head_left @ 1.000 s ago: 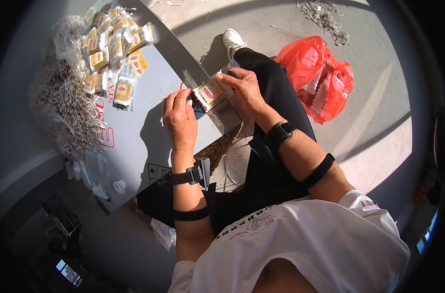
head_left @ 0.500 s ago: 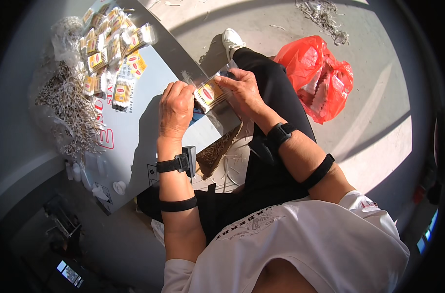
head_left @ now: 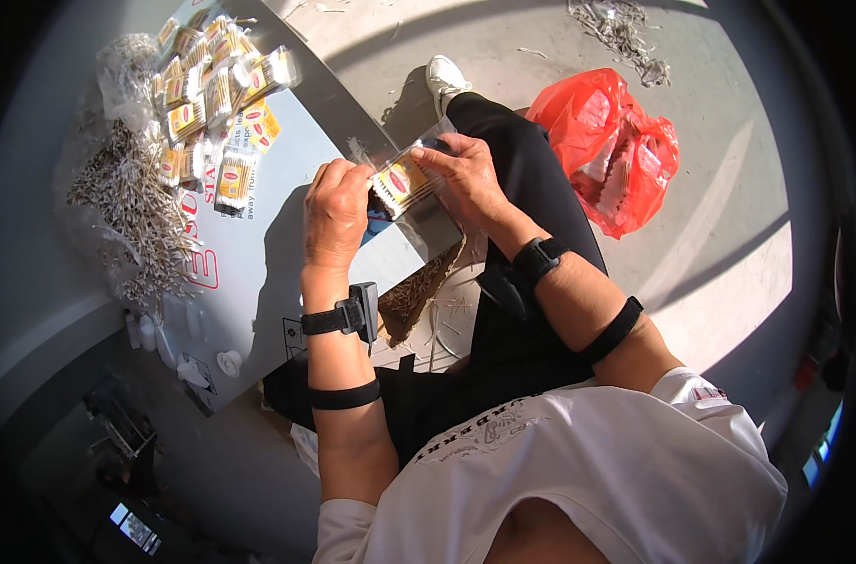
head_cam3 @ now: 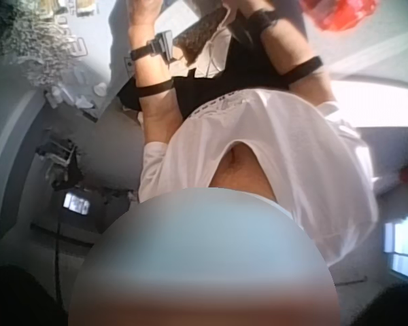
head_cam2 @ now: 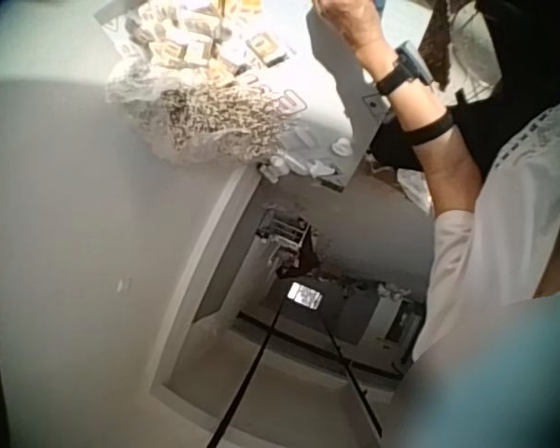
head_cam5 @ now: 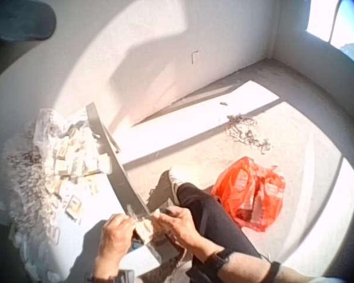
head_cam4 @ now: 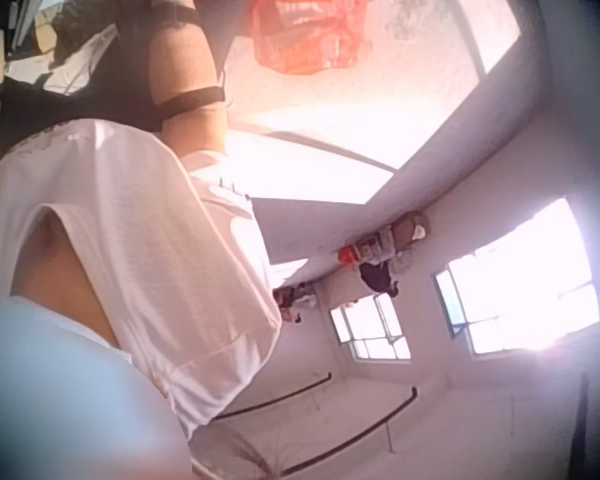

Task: Packing small wooden sticks into plastic bags and bundling them with rubber bands.

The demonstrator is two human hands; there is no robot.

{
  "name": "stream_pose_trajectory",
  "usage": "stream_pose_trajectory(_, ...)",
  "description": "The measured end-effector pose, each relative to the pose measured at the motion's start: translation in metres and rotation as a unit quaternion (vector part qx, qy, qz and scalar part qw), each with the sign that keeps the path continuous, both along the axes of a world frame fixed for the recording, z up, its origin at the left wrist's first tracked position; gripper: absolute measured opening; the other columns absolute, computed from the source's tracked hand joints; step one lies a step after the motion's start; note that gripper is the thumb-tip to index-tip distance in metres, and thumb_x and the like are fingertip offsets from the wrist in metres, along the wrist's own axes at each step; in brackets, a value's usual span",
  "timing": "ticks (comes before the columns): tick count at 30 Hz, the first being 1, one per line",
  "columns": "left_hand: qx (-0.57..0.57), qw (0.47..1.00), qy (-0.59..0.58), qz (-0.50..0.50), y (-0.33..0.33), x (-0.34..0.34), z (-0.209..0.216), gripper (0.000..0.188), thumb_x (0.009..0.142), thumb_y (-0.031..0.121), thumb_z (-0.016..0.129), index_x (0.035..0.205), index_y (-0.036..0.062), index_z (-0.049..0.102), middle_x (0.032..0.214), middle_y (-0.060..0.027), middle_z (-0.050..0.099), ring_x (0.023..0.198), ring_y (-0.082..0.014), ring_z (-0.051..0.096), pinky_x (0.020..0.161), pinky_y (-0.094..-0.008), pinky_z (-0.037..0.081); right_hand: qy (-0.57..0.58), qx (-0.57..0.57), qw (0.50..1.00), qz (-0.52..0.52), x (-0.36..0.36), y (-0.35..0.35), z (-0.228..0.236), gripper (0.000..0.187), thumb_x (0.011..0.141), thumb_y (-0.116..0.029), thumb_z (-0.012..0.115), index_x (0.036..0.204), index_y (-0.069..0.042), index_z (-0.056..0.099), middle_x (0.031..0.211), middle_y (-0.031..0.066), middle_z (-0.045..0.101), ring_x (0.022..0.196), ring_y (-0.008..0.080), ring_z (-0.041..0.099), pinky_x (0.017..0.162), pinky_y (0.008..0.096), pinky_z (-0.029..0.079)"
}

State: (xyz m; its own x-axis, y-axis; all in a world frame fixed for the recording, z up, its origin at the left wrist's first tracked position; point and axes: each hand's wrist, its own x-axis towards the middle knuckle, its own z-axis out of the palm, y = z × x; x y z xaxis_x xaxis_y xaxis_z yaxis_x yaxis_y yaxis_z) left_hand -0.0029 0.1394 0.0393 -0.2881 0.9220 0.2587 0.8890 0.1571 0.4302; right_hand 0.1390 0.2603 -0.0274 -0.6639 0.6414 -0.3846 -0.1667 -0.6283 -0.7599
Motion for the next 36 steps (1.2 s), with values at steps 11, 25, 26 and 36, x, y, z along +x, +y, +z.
stream_pose_trajectory(11,0.010,1.000,-0.020,0.018,0.001,0.004,-0.004,0.015,0.078,-0.004,0.064,0.092,0.0002,0.066,0.087,-0.0118,0.062,0.083,-0.0300,0.062,0.073,-0.0389,0.051,-0.006,-0.005,1.000,-0.028,-0.005,0.004,0.000,0.021,0.091,-0.017,0.070,0.076,-0.002,0.067,0.073,-0.0040,0.062,0.067,0.0029,0.051,0.061,0.0206,0.041)
stream_pose_trajectory(25,-0.094,0.962,0.028,0.254,-0.017,0.065,-0.023,0.069,0.097,0.043,0.048,0.148,0.0003,0.028,0.156,-0.0206,0.025,0.146,-0.0370,0.018,0.114,-0.0580,0.017,-0.003,0.030,0.999,-0.033,-0.004,0.004,0.005,0.020,0.090,-0.015,0.071,0.075,-0.003,0.067,0.070,-0.0050,0.060,0.064,0.0023,0.049,0.058,0.0211,0.040)
stream_pose_trajectory(26,-0.094,0.962,0.027,0.254,-0.020,0.071,-0.026,0.069,0.097,0.043,0.048,0.148,0.0003,0.028,0.156,-0.0206,0.025,0.146,-0.0370,0.018,0.114,-0.0580,0.017,-0.006,0.029,0.999,-0.040,-0.005,0.004,0.004,0.021,0.090,-0.016,0.071,0.074,-0.003,0.067,0.070,-0.0052,0.060,0.065,0.0022,0.049,0.058,0.0210,0.040)
stream_pose_trajectory(36,-0.211,0.942,0.063,0.252,-0.013,0.094,-0.031,0.089,0.095,0.059,0.040,0.152,-0.0043,0.014,0.161,-0.0216,0.007,0.150,-0.0332,0.001,0.115,-0.0582,-0.006,-0.015,0.090,0.995,-0.045,-0.007,0.001,0.003,0.021,0.091,-0.014,0.069,0.078,0.002,0.068,0.070,-0.0037,0.060,0.066,0.0030,0.049,0.060,0.0220,0.042)
